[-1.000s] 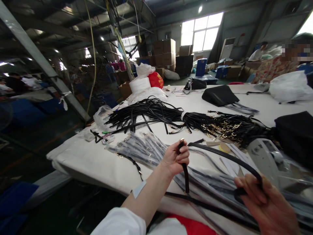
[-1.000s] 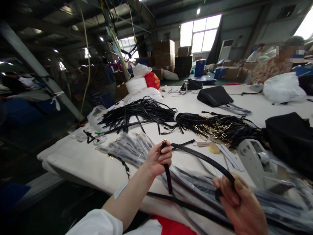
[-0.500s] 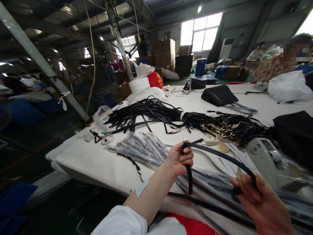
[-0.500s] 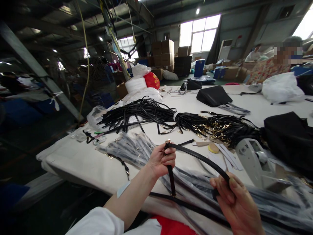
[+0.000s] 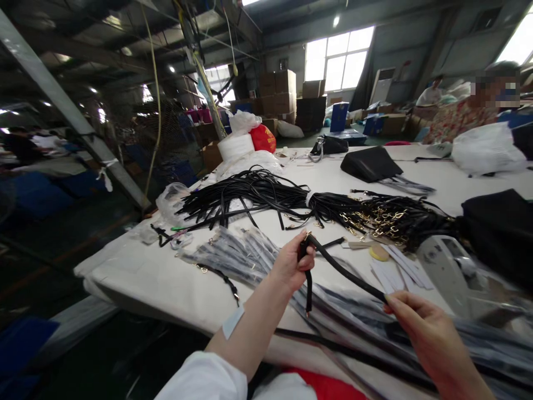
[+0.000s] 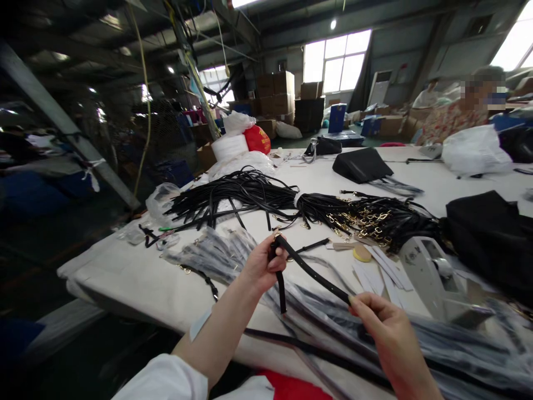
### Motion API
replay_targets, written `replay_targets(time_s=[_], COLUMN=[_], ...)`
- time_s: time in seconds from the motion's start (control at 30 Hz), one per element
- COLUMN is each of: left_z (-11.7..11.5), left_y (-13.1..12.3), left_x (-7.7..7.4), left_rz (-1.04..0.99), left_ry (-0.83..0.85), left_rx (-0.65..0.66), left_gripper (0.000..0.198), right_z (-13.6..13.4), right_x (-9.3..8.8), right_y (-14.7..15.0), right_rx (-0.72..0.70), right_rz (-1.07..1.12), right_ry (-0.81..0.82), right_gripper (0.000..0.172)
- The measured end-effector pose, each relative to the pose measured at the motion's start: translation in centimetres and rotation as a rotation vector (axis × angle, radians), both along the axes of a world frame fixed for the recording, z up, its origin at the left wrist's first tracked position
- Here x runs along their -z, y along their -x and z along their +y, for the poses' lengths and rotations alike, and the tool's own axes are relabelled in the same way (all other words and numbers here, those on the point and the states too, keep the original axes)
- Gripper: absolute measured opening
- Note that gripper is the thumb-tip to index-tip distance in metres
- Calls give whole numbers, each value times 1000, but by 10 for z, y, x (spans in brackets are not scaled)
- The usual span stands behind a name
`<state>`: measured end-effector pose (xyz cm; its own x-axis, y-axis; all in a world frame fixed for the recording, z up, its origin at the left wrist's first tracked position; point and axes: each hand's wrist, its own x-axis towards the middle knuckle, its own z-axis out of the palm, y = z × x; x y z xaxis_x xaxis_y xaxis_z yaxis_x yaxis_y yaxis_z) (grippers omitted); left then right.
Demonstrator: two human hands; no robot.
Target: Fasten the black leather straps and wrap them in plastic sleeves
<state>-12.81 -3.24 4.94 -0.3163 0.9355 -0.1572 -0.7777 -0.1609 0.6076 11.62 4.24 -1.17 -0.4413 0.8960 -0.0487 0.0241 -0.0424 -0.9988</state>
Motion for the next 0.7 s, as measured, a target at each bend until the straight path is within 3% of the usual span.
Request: replay_targets(time_s=[0.2,0.3,0.47,0.63,0.7], left_z=[-3,-4,-2,0,0], left_y=[-10,-19,-46,-69,-73], left_x=[2,0,15,34,34], left_rz=[352,484,739,1068,1092], left_ry=[51,59,131,129,107], left_rx=[-104,-100,142,228,287], left_gripper=[41,46,44,29,22], right_z=[-11,-12,-12,-21,-24], right_x=[-1,-1,-5,-23,-30], right_y=[5,7,16,31,35], right_rx=[-33,-39,-174,-190,-179], right_rz=[190,212,14,-55,-84], right_ry=[249,214,-64,-599,-714], right_gripper=[41,41,35,54,37])
